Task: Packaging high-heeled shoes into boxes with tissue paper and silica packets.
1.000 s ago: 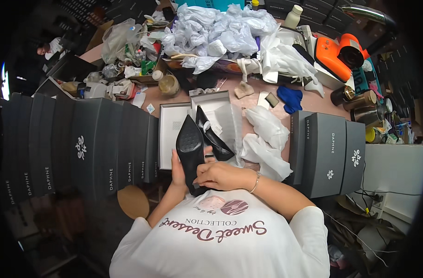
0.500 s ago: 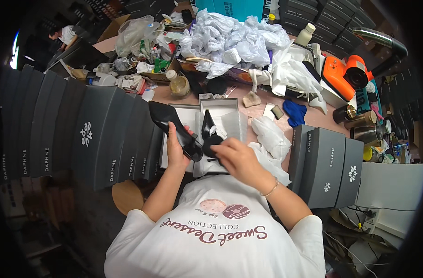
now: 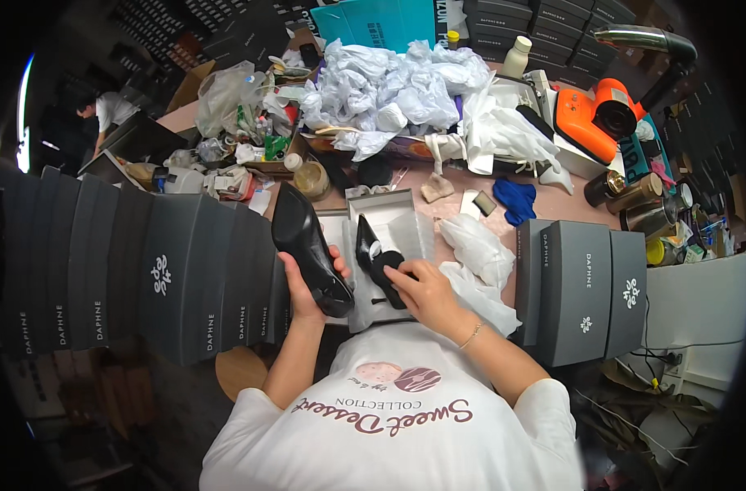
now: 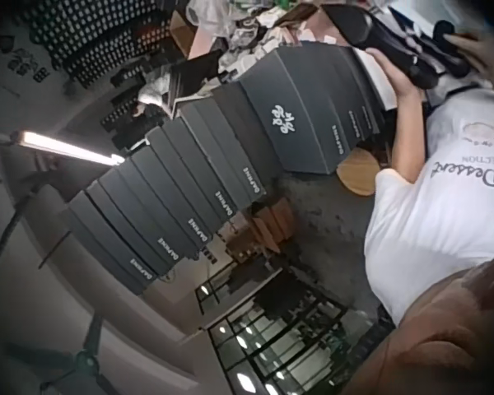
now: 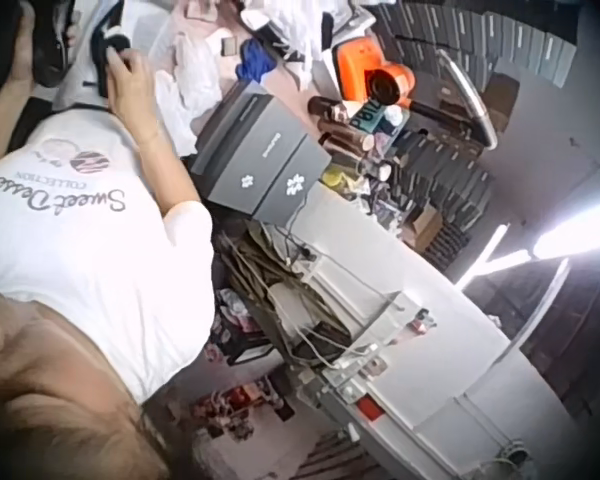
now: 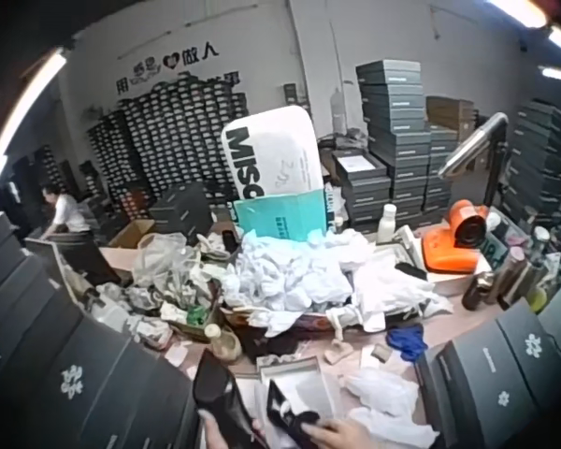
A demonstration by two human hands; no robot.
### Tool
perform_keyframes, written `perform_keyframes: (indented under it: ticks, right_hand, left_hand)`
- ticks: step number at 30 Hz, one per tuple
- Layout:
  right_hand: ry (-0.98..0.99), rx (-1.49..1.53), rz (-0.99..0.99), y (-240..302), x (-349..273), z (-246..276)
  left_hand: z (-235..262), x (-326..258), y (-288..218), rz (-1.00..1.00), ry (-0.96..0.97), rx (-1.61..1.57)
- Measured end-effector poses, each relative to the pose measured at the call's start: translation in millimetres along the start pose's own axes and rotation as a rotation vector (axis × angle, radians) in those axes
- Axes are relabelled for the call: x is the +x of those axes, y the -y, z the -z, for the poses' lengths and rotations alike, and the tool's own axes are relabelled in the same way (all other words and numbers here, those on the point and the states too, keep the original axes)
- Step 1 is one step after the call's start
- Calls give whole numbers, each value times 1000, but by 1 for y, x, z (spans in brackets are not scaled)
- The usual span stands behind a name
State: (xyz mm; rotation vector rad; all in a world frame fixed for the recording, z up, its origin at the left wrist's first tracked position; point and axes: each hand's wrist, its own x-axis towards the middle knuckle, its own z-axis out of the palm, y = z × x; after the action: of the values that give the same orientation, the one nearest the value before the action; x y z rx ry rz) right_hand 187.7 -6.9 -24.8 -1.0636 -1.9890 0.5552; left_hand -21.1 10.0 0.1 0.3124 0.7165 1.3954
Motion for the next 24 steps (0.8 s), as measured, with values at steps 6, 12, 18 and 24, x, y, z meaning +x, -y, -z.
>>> perform_keyframes:
  ticks: [6,12,18,24]
  right_hand:
    - [167,-130,139,-1,61,-8]
    - [202,412,-455,-15,37,-12]
    - [58,951,-871,-12,35,-13]
    - [568,592,-23,4,60,-1]
  left_hand:
    - [25,-8,24,172,255,-9]
    - [5,-9,27,-335,166,1489]
    - [24,-24,17,291,151,653]
    - [51,-31,33,957,172,24]
